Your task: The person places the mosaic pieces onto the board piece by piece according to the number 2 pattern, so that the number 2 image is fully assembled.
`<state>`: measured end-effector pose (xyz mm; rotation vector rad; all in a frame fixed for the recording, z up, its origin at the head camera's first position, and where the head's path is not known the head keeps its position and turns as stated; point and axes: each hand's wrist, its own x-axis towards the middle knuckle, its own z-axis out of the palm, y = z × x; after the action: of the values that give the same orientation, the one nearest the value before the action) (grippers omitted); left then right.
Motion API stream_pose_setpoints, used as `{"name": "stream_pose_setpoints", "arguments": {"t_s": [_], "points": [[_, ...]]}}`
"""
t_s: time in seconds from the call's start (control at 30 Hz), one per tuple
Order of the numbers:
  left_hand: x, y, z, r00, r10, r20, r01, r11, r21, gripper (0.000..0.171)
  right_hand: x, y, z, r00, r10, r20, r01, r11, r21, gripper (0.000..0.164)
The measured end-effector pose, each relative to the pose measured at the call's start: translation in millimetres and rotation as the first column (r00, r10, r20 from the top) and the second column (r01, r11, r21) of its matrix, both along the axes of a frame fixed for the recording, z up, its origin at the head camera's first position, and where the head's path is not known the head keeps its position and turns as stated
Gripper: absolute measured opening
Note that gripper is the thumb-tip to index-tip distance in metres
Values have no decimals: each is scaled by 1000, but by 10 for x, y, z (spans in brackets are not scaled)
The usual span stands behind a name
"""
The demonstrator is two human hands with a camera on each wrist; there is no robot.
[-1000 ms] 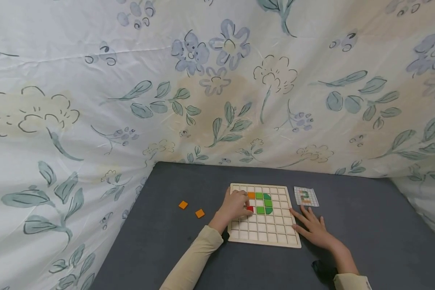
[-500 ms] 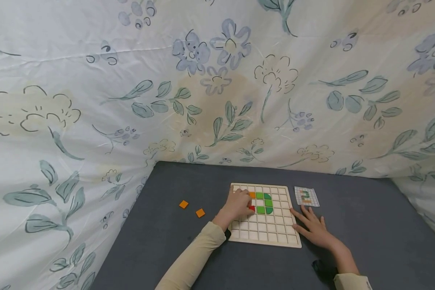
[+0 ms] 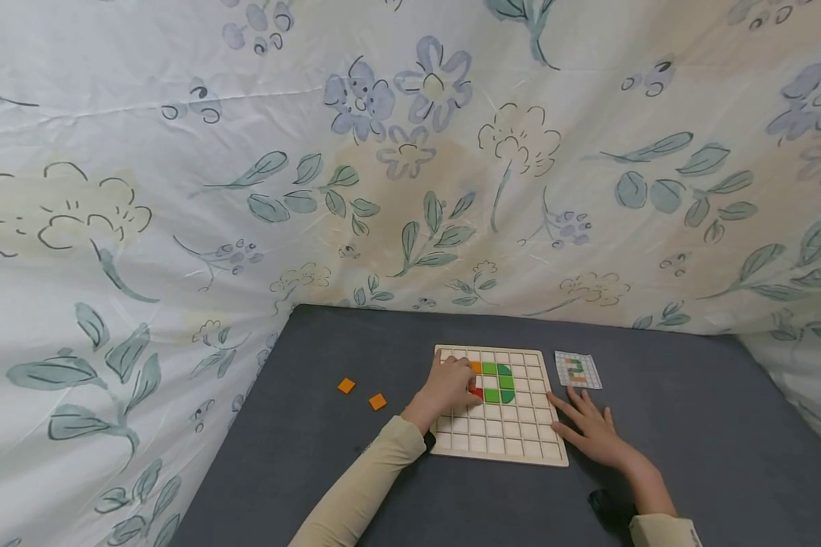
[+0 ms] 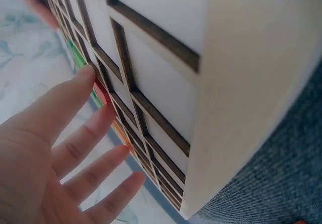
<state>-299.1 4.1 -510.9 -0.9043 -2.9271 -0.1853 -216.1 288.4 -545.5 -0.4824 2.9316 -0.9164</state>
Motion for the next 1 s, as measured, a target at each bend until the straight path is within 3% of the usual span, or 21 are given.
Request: {"name": "stream_pose_setpoints", "arguments": {"t_s": [0.43,1.0], "points": [[16,-33,9,1000,12,23,-13,999,46,28,-16,15,-9,1000,-3,4,3,1000,3,58],[48,-224,20,997,52,49,-56,994,98,16,2,3,14,1000,2,24,-2,1000,-26,58]]}}
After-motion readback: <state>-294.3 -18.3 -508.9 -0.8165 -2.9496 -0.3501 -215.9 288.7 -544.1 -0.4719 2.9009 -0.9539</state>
